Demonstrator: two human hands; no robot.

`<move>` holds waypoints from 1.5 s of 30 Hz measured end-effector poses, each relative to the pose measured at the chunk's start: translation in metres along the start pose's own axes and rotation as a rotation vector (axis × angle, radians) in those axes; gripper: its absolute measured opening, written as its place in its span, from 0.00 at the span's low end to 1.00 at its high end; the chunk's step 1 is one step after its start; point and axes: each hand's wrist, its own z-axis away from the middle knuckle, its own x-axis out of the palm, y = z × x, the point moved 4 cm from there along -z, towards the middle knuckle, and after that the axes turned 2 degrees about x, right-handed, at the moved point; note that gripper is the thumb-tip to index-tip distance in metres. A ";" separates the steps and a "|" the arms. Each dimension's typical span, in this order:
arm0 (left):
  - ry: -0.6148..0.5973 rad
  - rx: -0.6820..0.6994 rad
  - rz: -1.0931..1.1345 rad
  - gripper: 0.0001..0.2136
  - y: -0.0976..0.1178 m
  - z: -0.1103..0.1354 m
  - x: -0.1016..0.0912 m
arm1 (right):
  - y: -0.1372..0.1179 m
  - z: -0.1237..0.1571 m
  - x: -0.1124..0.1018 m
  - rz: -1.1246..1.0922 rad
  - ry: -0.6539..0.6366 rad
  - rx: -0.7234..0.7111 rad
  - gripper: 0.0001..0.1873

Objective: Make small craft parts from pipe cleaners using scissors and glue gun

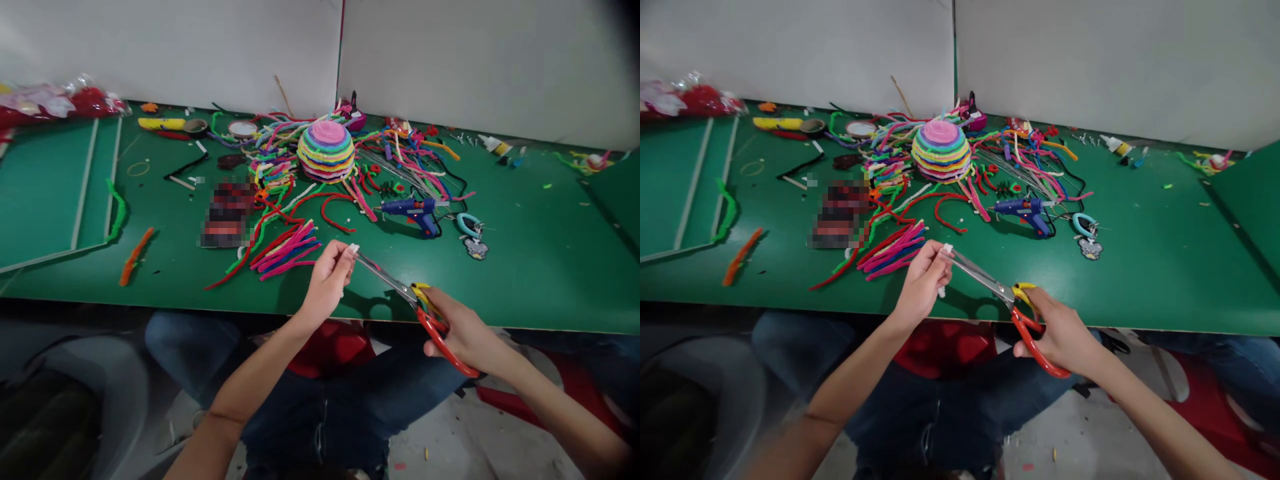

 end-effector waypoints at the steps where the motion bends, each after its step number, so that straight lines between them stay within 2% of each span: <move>1: -0.004 -0.001 -0.007 0.10 0.000 0.000 0.000 | -0.002 0.000 0.000 -0.006 0.008 -0.009 0.32; 9: -0.048 -0.021 -0.155 0.08 -0.004 0.001 0.000 | -0.007 -0.004 0.000 -0.056 0.040 -0.054 0.21; 14: -0.035 -0.029 -0.270 0.10 -0.002 0.002 -0.002 | -0.007 -0.007 -0.001 -0.008 0.019 -0.015 0.20; 17: -0.042 -0.063 -0.252 0.09 -0.004 0.002 -0.002 | -0.010 -0.005 0.002 0.112 -0.037 -0.001 0.21; 19: -0.045 -0.147 -0.184 0.08 -0.008 -0.001 -0.002 | -0.011 -0.005 0.003 0.228 -0.081 0.034 0.23; 22: -0.037 -0.403 -0.038 0.08 -0.018 -0.007 -0.001 | -0.016 -0.008 0.001 0.327 -0.155 0.069 0.24; 25: -0.018 -0.664 0.053 0.09 -0.024 -0.012 -0.003 | -0.022 -0.016 -0.004 0.253 -0.274 0.080 0.24; 27: -0.008 -0.777 0.064 0.10 -0.024 -0.015 -0.004 | -0.025 -0.021 -0.009 0.182 -0.326 0.105 0.24; 30: -0.002 -0.848 0.048 0.11 -0.023 -0.018 -0.004 | -0.022 -0.025 -0.011 0.087 -0.372 0.204 0.25; 35: -0.015 -0.842 -0.045 0.11 -0.023 -0.021 -0.004 | -0.011 -0.021 -0.003 -0.096 -0.495 0.379 0.23; 38: -0.035 -0.774 -0.063 0.10 -0.022 -0.019 -0.008 | -0.011 -0.019 -0.006 -0.102 -0.424 0.297 0.21; 41: 0.002 -0.644 -0.043 0.09 -0.014 -0.018 -0.019 | -0.009 -0.013 -0.015 0.002 -0.224 0.168 0.19; 45: 0.020 -0.508 0.005 0.07 0.002 -0.016 -0.032 | 0.002 -0.001 -0.017 0.060 -0.002 0.119 0.20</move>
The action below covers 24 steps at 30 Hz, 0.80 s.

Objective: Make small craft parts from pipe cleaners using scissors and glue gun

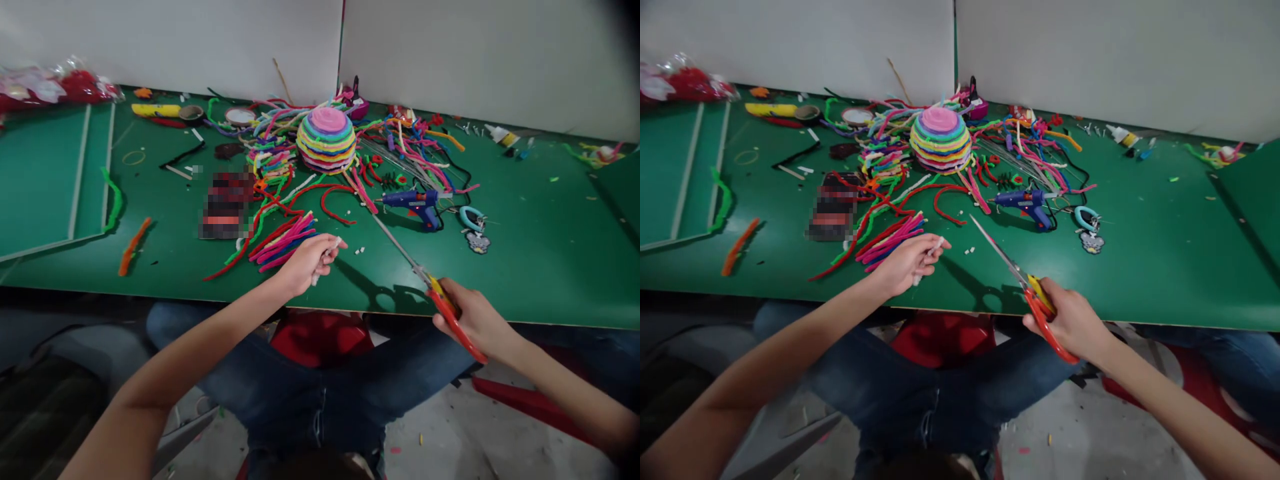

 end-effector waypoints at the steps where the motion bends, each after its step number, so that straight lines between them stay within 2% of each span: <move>1: -0.012 0.019 -0.003 0.06 0.002 0.002 -0.001 | 0.003 0.002 0.001 -0.008 0.024 -0.009 0.25; 4: -0.020 0.110 -0.037 0.06 0.008 0.007 0.001 | 0.005 0.005 0.006 -0.025 0.025 -0.036 0.40; 6: 0.011 0.206 -0.046 0.07 0.009 0.009 0.005 | 0.001 0.006 0.009 -0.051 0.001 -0.057 0.43; 10: 0.063 0.341 0.003 0.08 0.007 0.013 0.014 | -0.014 0.008 0.006 -0.159 -0.033 -0.094 0.32; 13: 0.089 0.372 0.046 0.08 0.004 0.014 0.017 | -0.022 0.011 0.002 -0.229 -0.050 -0.099 0.24; 17: 0.110 0.416 0.072 0.08 0.003 0.014 0.018 | -0.023 0.014 0.006 -0.215 -0.052 -0.065 0.17; 24: 0.152 0.513 0.107 0.07 0.001 0.015 0.024 | -0.023 0.012 0.013 -0.213 -0.091 -0.050 0.17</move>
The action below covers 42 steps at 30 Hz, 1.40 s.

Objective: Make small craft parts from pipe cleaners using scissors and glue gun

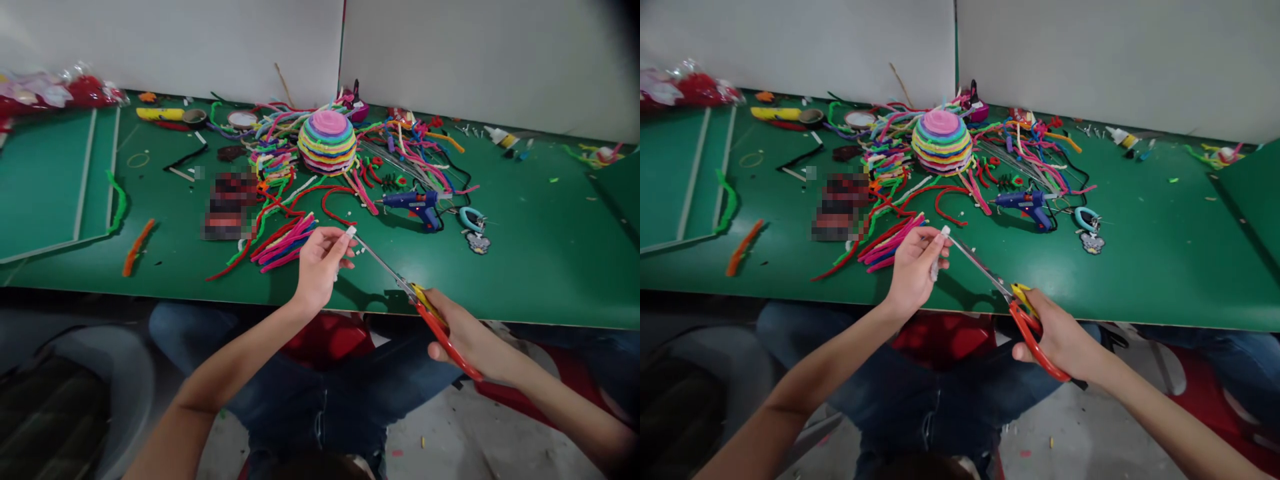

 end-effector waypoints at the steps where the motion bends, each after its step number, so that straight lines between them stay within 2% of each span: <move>1: -0.006 0.001 -0.010 0.07 -0.001 0.001 0.001 | -0.001 0.000 0.000 0.004 -0.001 -0.012 0.17; 6: -0.049 -0.012 -0.060 0.06 -0.009 0.006 0.005 | -0.002 -0.001 0.000 -0.002 -0.020 -0.044 0.19; 13: -0.114 -0.083 -0.084 0.07 -0.018 0.007 0.006 | 0.002 -0.005 0.003 -0.071 -0.008 -0.043 0.15; 19: -0.111 -0.179 -0.121 0.06 -0.022 0.005 0.004 | -0.002 -0.006 0.005 -0.136 -0.151 0.040 0.13; 21: -0.096 -0.279 -0.135 0.05 -0.024 0.001 0.003 | -0.003 -0.007 0.006 -0.161 -0.216 0.088 0.18; 26: -0.013 -0.631 -0.185 0.04 -0.032 -0.010 -0.005 | 0.000 -0.016 0.015 -0.240 -0.366 0.341 0.28; 28: 0.003 -0.682 -0.202 0.05 -0.032 -0.013 -0.007 | -0.002 -0.021 0.017 -0.247 -0.358 0.396 0.29; 33: -0.032 -0.703 -0.273 0.06 -0.028 -0.012 -0.005 | -0.011 -0.023 0.020 -0.272 -0.340 0.509 0.28; 36: -0.024 -0.674 -0.288 0.05 -0.024 -0.010 -0.007 | -0.012 -0.022 0.015 -0.249 -0.273 0.404 0.25; 40: -0.023 -0.524 -0.216 0.04 -0.016 -0.009 -0.018 | 0.001 -0.013 0.002 -0.200 -0.058 0.094 0.22; 42: -0.027 -0.448 -0.168 0.04 -0.014 -0.010 -0.024 | 0.010 -0.005 -0.005 -0.166 0.045 -0.013 0.22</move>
